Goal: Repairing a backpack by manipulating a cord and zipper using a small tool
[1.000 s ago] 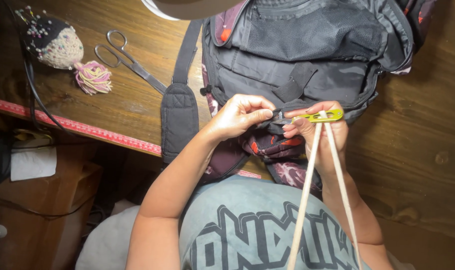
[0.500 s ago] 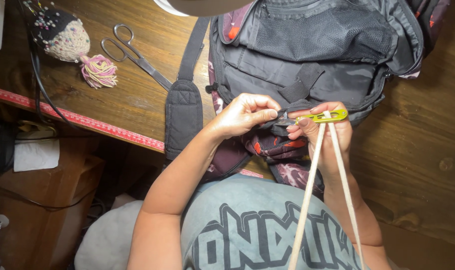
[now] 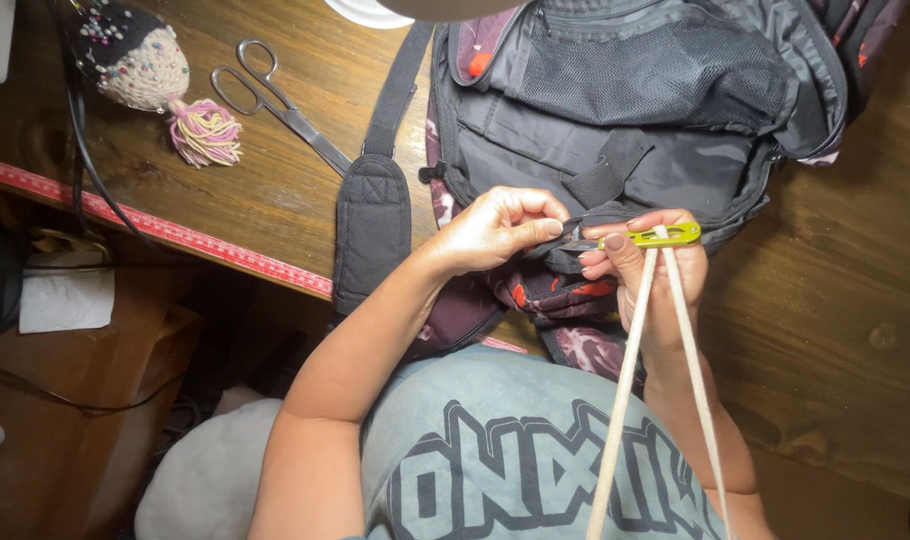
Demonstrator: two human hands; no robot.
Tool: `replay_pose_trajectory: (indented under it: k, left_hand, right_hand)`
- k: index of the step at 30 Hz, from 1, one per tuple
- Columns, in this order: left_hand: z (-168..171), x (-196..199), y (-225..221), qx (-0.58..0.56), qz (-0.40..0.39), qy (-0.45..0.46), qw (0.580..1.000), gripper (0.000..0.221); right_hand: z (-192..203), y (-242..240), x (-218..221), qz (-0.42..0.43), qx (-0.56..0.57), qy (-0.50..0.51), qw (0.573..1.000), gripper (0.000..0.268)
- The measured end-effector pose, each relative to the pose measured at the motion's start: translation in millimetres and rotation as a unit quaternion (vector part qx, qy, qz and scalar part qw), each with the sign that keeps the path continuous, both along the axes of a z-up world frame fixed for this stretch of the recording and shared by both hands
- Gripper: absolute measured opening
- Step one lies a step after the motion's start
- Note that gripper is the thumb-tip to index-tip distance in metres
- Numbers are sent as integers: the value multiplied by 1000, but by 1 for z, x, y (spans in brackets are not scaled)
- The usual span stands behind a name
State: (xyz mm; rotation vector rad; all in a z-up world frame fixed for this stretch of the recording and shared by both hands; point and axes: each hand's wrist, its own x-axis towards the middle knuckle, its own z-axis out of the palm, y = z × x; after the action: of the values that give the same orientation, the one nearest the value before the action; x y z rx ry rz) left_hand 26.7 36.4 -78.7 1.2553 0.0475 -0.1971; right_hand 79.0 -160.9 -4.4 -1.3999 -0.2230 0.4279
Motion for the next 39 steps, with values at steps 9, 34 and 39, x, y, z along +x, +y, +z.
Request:
replay_pose_trajectory:
  k: [9,34,39]
  left_hand:
    - [7,-2,2,26,-15,-7,1000,11]
    - [8,-3,2,18,-15,-31,999,11]
    - [9,-4,3,-3,-20,-29,999,10]
  right_hand:
    - [-1,-3,0,-7,11,39,999,27]
    - [-12,-20,-2,-24,8,41,999,34]
    - [1,-19,-2,-65,12,0,998,39]
